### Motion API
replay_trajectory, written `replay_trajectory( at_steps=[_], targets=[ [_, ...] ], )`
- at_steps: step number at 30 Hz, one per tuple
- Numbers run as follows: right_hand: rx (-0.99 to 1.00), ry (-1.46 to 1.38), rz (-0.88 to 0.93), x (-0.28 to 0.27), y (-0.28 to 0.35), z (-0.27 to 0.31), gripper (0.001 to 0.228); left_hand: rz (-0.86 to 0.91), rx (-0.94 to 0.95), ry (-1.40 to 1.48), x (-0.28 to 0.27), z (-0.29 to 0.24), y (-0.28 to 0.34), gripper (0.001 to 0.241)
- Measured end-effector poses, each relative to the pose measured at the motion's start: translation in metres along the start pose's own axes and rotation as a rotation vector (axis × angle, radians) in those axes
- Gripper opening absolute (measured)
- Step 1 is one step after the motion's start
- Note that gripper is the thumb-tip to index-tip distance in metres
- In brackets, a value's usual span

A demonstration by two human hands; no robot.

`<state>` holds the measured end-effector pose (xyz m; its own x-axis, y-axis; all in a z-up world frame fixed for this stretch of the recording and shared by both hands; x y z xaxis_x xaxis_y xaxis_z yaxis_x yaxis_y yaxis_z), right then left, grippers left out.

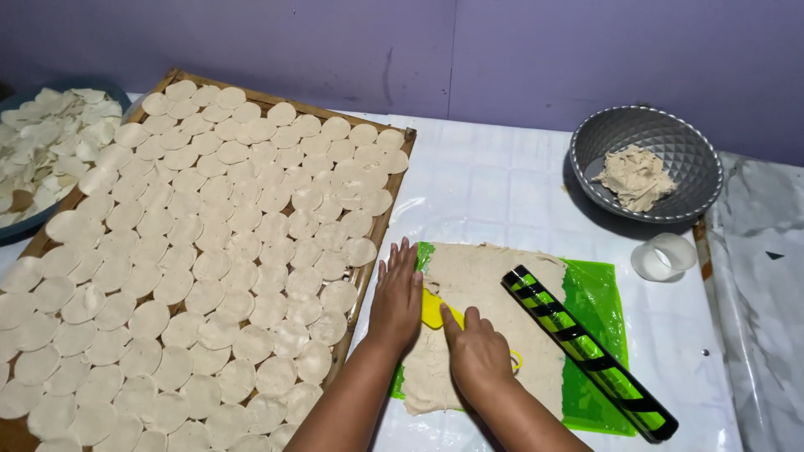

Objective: The recorder rolls out dough and prepares small circular pastry rounds on a work station.

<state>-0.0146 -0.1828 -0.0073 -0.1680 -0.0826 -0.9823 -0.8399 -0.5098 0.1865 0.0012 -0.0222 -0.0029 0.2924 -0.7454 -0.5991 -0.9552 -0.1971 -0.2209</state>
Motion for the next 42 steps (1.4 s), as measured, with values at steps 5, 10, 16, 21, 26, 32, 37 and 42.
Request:
replay_trajectory(
  at_steps=[5,10,16,21,26,32,37,42],
  targets=[
    [0.038,-0.171,-0.050,-0.025,0.045,-0.024,0.065,0.066,-0.031,-0.127,0.017,-0.003,-0.020,0.053],
    [-0.003,-0.267,-0.027,0.042,0.114,-0.058,0.060,0.138,0.099,-0.363,0.040,0.000,-0.030,0.061],
    [-0.107,-0.231,0.059,0.060,0.135,-0.074,0.058,0.262,0.027,-0.436,0.042,0.000,-0.035,0.067],
    [0.321,-0.032,-0.434,-0.032,0.096,-0.124,0.065,0.320,-0.054,-0.043,0.051,0.042,-0.044,0.069],
    [0.462,-0.105,-0.060,-0.031,0.067,-0.157,0.069,0.079,0.017,0.029,-0.025,0.004,-0.023,0.064],
    [0.140,-0.120,-0.325,-0.074,0.040,-0.081,0.063,-0.124,0.121,-0.138,-0.053,-0.005,-0.008,0.057],
    [0.018,-0.096,-0.261,-0.046,-0.001,-0.039,0.060,-0.045,0.223,-0.343,-0.032,-0.008,-0.022,0.057],
    [-0.029,0.020,-0.361,-0.020,-0.005,-0.026,0.064,0.094,0.090,-0.448,-0.006,0.018,-0.014,0.059]
  ],
)
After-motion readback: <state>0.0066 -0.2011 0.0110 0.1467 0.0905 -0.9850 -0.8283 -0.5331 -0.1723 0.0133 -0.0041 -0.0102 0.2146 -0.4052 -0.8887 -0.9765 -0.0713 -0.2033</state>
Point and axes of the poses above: each hand's wrist, its own y-axis away from the middle knuckle, its own x-axis out of the palm, z = x × y, the point moved 4 cm from there along -y, towards the middle knuckle, and after that the axes turned 7 degrees about y, right-handed, at the moved point
